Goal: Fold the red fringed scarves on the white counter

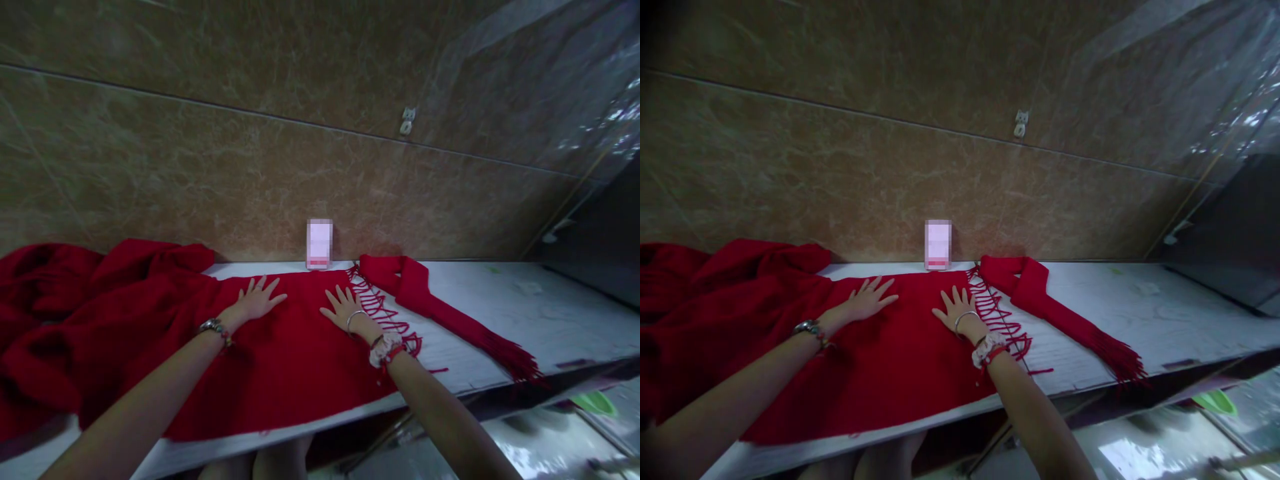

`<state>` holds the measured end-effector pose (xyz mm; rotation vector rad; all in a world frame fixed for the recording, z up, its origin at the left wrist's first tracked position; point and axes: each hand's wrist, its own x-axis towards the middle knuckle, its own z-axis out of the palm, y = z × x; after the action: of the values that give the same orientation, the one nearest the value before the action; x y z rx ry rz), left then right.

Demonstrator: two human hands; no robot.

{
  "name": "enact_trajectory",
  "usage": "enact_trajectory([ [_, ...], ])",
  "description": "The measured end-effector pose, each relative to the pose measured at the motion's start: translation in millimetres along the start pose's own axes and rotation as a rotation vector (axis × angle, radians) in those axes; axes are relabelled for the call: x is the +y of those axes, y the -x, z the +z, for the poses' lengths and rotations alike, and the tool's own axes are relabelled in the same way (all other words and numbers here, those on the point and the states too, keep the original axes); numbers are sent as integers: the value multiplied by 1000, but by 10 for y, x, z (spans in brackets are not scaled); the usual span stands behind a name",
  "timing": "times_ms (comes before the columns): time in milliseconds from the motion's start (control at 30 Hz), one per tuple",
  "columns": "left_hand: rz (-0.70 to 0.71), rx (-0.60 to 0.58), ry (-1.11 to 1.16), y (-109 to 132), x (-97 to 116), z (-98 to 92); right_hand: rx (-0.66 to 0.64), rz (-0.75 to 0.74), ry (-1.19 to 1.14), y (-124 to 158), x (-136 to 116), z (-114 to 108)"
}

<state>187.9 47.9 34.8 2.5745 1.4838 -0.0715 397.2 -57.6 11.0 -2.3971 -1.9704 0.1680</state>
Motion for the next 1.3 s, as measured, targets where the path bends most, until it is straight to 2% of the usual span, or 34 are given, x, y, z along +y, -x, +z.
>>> enact_trajectory([
  [100,-51,33,-16,-8,57,131,20,-3,1,31,-27,47],
  [200,-83,23,-34,-2,-66,143,41,-51,-13,-14,77,-11],
  [267,-95,-16,-50,-19,-157,113,105,-39,-5,-69,257,-110],
  [367,-67,-25,-88,-88,-173,76,247,139,47,-122,675,-270],
  [433,-12,26,-72,-152,-75,82,262,254,98,-111,984,-318],
  [500,32,79,-21,-217,87,116,186,332,113,-73,1253,-301],
  [567,60,79,17,-265,267,163,112,383,101,-35,1458,-249],
  [700,115,34,-6,-282,514,237,96,468,109,-37,1730,-181],
  [833,122,30,-21,-250,563,257,109,486,103,-102,1903,-206],
  [933,134,46,-33,-239,556,262,196,455,129,-169,1844,-240],
  [1000,135,55,-42,-235,557,266,278,326,149,-245,1653,-256],
  [1033,132,60,-44,-233,559,269,298,210,146,-297,1516,-258],
  [1100,125,72,-48,-231,561,274,269,-52,120,-427,1197,-239],
  [1167,117,86,-49,-232,550,278,219,-226,88,-573,893,-190],
  [1233,113,89,-54,-231,522,277,166,-285,74,-701,692,-121],
  [1300,119,82,-62,-223,481,270,136,-246,46,-782,644,-51],
])
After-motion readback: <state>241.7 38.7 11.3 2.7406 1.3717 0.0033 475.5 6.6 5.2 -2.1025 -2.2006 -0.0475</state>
